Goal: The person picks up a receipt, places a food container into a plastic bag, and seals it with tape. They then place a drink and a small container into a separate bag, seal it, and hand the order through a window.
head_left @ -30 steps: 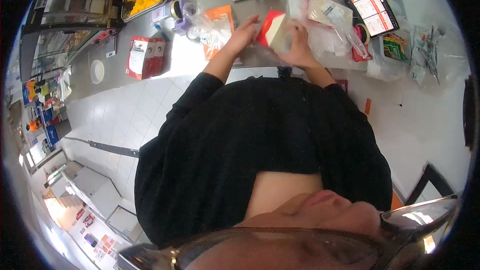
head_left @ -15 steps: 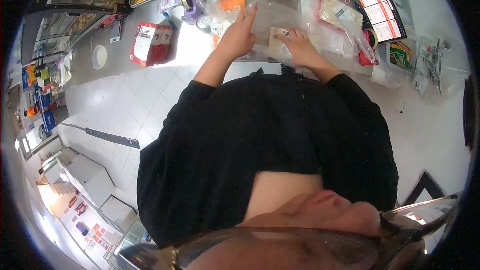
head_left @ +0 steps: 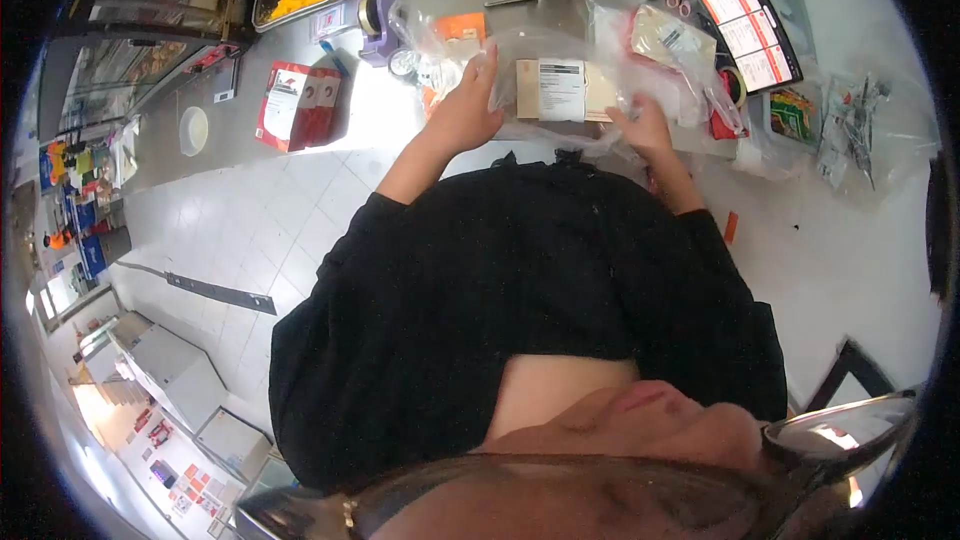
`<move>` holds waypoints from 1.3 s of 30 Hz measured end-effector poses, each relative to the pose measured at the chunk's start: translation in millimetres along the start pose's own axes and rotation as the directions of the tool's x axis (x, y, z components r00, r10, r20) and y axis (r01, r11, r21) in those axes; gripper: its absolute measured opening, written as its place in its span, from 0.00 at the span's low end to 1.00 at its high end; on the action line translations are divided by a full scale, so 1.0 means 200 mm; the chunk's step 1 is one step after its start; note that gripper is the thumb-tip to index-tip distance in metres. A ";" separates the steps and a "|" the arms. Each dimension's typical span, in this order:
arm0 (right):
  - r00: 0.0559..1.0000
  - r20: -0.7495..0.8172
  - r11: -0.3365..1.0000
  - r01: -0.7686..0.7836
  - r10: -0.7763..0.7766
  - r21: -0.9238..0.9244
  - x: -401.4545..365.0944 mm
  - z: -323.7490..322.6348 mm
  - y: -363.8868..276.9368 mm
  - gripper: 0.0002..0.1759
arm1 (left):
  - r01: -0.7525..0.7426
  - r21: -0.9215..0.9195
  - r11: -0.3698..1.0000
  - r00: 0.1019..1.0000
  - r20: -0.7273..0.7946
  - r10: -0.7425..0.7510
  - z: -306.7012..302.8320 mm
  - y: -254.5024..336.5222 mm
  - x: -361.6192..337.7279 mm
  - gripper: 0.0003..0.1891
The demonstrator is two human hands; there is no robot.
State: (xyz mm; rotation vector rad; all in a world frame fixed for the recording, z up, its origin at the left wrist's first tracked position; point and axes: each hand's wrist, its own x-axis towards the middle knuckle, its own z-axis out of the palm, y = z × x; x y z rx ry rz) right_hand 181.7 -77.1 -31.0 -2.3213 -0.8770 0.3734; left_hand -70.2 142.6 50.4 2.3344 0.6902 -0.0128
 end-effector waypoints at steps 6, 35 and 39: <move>0.895 0.425 0.875 -0.307 0.133 0.374 0.30 -0.64 -0.21 0.17 | -0.086 0.049 0.995 0.995 -0.052 0.089 -0.22 0.09 0.09 0.46; 0.788 0.259 0.640 0.608 -0.558 -0.470 2.21 -0.16 -0.31 0.14 | 0.102 -0.164 0.981 0.988 -0.099 -0.119 -0.24 0.26 -0.03 0.41; 0.581 -0.213 0.618 0.751 -0.786 -0.233 1.58 -0.51 -0.76 0.10 | 0.111 -0.068 0.991 0.953 -0.274 -0.126 -0.25 0.26 -0.02 0.36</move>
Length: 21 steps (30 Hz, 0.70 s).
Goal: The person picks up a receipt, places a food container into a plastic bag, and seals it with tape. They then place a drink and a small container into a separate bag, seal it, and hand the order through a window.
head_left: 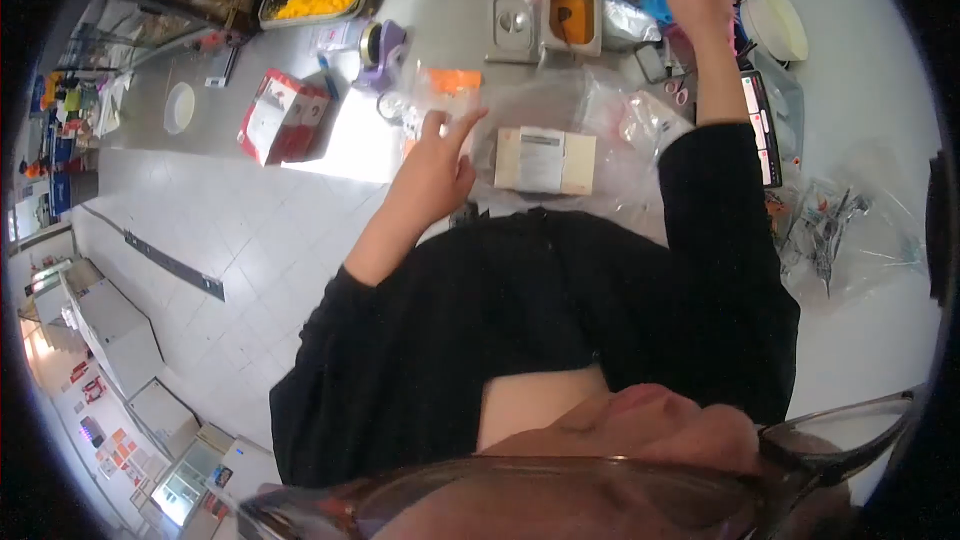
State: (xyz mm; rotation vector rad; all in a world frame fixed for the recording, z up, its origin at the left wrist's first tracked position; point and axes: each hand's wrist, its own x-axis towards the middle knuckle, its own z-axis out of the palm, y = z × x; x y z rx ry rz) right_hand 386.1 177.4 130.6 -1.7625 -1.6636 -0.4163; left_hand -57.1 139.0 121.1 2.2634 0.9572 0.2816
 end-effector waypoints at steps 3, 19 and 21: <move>0.983 0.157 0.866 -0.159 0.095 0.474 -0.35 -0.13 -0.61 0.04 | -0.045 0.075 0.996 0.997 -0.053 0.049 0.03 -0.06 -0.03 0.30; 0.538 0.835 0.985 -0.170 0.114 -0.025 -0.97 -0.05 -1.42 0.15 | 0.059 -0.660 0.749 0.940 0.290 0.181 -0.08 -0.02 -0.17 0.15; 0.847 0.515 0.976 -0.023 0.135 -0.218 -1.10 -0.08 -1.34 0.21 | 0.128 -0.663 0.738 0.932 0.335 0.139 -0.10 0.00 -0.18 0.16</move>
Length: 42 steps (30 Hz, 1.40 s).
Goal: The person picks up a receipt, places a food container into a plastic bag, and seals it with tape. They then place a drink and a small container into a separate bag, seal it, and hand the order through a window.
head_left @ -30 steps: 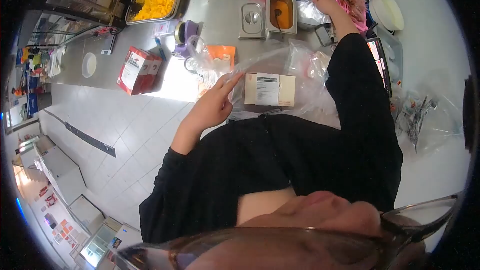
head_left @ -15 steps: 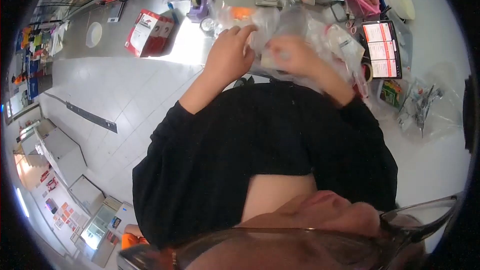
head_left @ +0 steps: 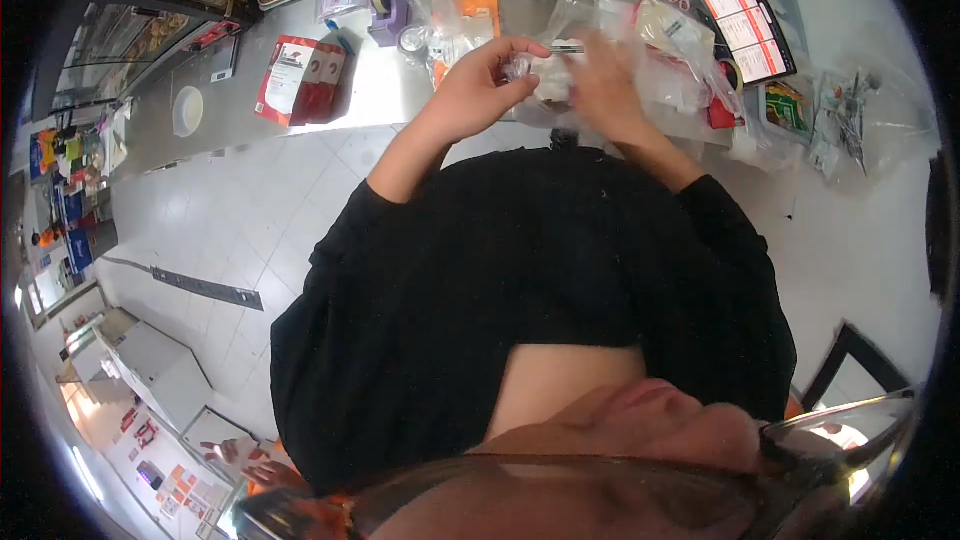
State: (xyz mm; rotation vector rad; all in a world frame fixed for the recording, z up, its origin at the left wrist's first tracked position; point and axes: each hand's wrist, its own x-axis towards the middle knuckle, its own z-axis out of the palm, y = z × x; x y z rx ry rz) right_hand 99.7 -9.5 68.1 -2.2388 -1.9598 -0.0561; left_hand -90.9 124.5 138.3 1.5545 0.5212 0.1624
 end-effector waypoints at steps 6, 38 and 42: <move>0.788 -0.112 0.796 -0.598 0.606 0.095 -0.24 -0.21 0.50 0.21 | 0.003 -0.128 0.992 1.000 -0.026 -0.007 -0.02 0.02 -0.01 0.17; 0.931 -0.323 0.509 0.198 0.171 0.838 0.20 -1.10 0.22 0.12 | -0.325 -0.150 0.934 0.573 0.754 0.321 0.47 0.03 0.42 0.23; 0.877 -0.290 0.481 0.079 0.384 0.873 -0.16 -0.78 0.44 0.29 | 0.059 -0.285 0.957 0.880 0.467 0.085 0.30 -0.25 0.58 0.18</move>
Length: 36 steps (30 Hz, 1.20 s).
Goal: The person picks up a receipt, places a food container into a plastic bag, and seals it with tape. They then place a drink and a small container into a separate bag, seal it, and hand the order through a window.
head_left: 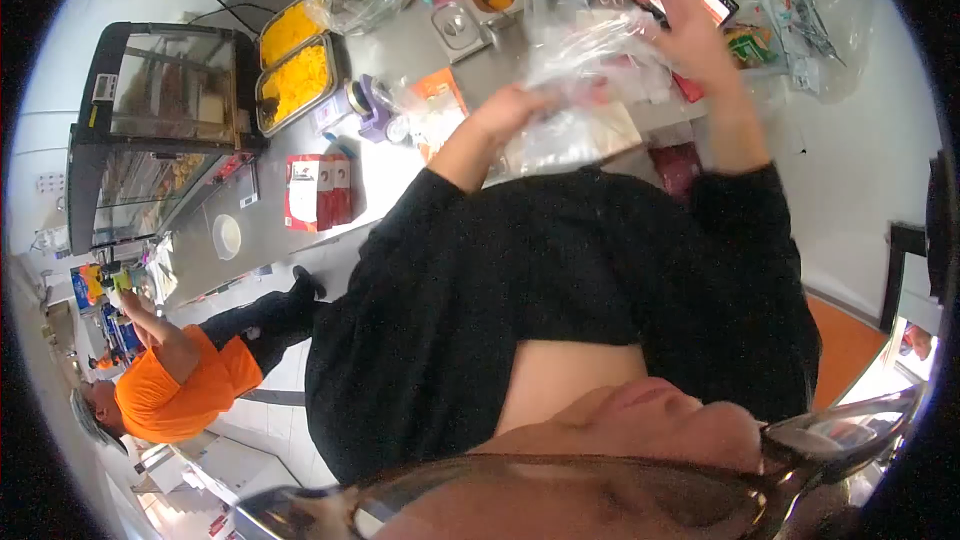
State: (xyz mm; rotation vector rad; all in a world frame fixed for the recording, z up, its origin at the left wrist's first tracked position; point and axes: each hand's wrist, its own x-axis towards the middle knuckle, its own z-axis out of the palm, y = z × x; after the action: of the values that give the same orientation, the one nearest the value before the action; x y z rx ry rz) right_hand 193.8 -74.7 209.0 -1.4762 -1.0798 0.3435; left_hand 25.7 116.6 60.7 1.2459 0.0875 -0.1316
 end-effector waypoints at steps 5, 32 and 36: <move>0.972 -0.095 0.888 0.153 -0.214 -0.433 -0.44 0.38 0.58 0.52 | -0.067 -0.178 0.982 0.839 -0.543 -0.041 -0.08 0.30 0.10 0.17; 0.835 0.340 0.398 0.161 0.433 -0.903 1.16 -0.03 2.15 0.11 | 0.606 0.678 0.417 0.647 -0.725 0.238 -0.14 -0.62 0.26 0.11; 0.808 0.442 0.408 0.279 0.390 -0.870 1.18 -0.13 2.07 0.11 | 0.535 0.700 0.473 0.729 -0.665 0.160 -0.14 -0.50 0.20 0.13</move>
State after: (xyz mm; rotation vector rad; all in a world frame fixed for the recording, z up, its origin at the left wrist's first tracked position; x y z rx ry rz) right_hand 508.8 151.7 -70.3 -2.5324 -1.9345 0.2550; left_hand 50.7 110.2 -46.8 2.3047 0.9256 0.0983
